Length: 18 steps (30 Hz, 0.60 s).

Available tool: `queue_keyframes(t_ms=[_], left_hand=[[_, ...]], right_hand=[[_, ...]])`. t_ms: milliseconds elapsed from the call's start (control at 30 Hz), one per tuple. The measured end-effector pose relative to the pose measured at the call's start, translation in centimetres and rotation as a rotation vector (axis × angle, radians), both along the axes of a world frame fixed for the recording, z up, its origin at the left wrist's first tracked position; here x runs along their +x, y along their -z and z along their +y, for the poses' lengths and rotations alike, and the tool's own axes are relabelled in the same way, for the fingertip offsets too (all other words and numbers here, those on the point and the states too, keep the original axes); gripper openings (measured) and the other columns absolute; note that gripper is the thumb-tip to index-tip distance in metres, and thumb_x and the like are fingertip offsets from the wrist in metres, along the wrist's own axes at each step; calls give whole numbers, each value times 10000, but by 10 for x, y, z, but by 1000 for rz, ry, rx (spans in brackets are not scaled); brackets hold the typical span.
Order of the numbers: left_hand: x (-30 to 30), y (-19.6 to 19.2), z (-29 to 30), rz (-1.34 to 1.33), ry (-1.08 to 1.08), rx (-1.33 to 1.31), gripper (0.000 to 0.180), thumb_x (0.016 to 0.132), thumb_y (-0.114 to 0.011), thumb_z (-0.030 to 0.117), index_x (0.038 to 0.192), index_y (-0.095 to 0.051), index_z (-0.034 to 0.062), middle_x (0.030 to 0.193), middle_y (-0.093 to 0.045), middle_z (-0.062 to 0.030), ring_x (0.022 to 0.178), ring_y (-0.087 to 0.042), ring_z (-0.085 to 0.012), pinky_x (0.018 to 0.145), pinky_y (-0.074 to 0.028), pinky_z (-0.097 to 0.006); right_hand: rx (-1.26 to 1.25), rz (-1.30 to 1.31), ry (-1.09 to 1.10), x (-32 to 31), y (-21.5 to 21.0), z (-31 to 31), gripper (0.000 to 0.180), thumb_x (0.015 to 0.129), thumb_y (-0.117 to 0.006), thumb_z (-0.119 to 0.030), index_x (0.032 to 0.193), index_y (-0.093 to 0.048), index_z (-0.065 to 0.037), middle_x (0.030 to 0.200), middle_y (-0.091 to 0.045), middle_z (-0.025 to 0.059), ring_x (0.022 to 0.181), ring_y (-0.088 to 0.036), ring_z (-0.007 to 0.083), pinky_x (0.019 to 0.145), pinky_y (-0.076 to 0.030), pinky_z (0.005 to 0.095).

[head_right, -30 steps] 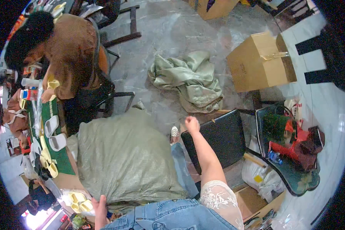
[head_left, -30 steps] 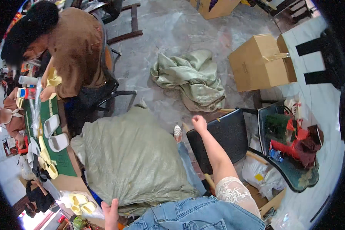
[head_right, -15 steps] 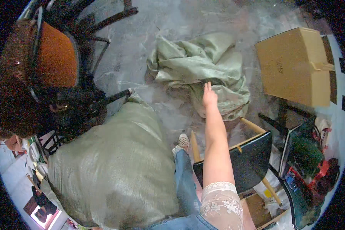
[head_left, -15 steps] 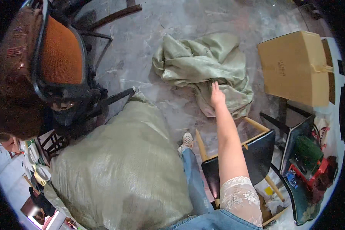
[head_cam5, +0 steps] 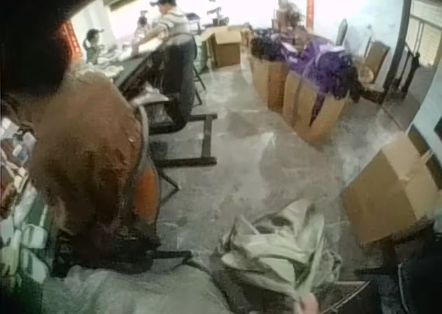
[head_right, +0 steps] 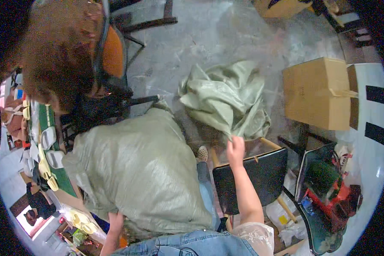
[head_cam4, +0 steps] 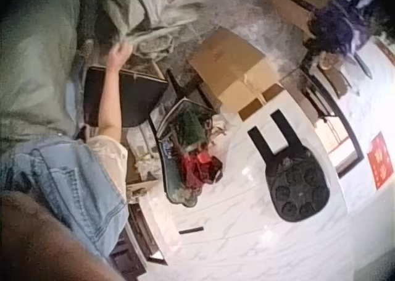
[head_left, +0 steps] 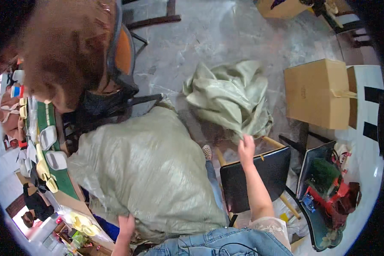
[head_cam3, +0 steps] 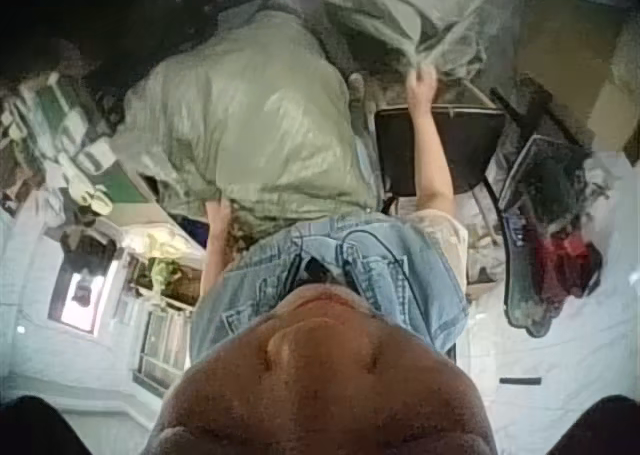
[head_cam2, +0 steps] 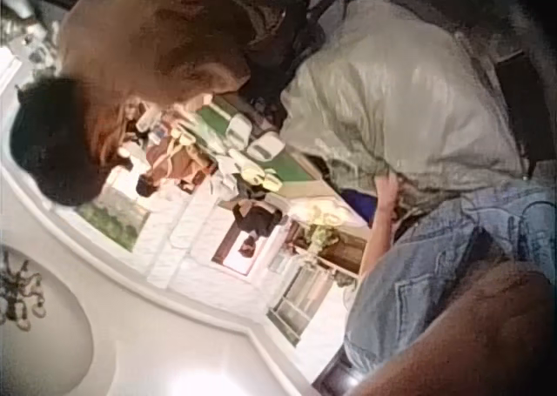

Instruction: The person picks up pairs of yellow and white plastic slippers from a table and places them into a large green sack. The person handles the slippers one pair at a time, arranging them inside the sack before moving to the next pair. The process is repeated continuously throughout the clip.

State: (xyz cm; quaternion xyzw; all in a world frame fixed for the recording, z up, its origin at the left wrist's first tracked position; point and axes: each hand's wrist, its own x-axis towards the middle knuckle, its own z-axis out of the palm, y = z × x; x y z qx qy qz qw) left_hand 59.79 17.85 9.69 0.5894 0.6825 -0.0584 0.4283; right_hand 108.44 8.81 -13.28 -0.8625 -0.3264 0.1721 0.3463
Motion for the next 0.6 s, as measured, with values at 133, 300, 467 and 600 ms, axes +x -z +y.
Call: queue_keyframes(t_ms=[133, 300, 467, 600], left_hand=[[-10, 17, -3, -87, 124, 142, 287, 880, -521, 165, 877, -615, -106, 834, -658, -273, 854, -653, -408, 767, -477, -449], [-15, 24, 10, -281, 103, 127, 372, 900, -553, 255, 916, -614, -111, 886, -664, -283, 901, -644, -419, 798, -478, -431], [-28, 50, 22, -347, 137, 97, 426, 923, -550, 287, 1104, -588, -97, 1049, -650, -277, 1027, -620, -362, 901, -443, -397], [-33, 55, 26, -482, 136, 93, 446, 922, -570, 315, 1105, -598, -91, 1047, -665, -237, 1012, -624, -309, 901, -446, -380]], right_hand=[[375, 261, 291, 35, -163, -21, 295, 874, -500, -52, 1150, -576, 21, 1213, -558, 103, 1176, -491, 234, 1055, -333, 336], [871, 583, 503, 41, -330, -139, 225, 982, -408, -165, 1083, -577, -55, 1058, -602, 65, 983, -577, 187, 873, -470, 350], [947, 104, 897, 20, -463, -332, 160, 927, -492, -203, 918, -573, -66, 881, -586, 57, 807, -566, 189, 754, -483, 335], [-12, -930, 1206, -73, -579, -459, 186, 861, -508, -149, 754, -602, -29, 757, -620, 80, 671, -591, 215, 612, -505, 389]])
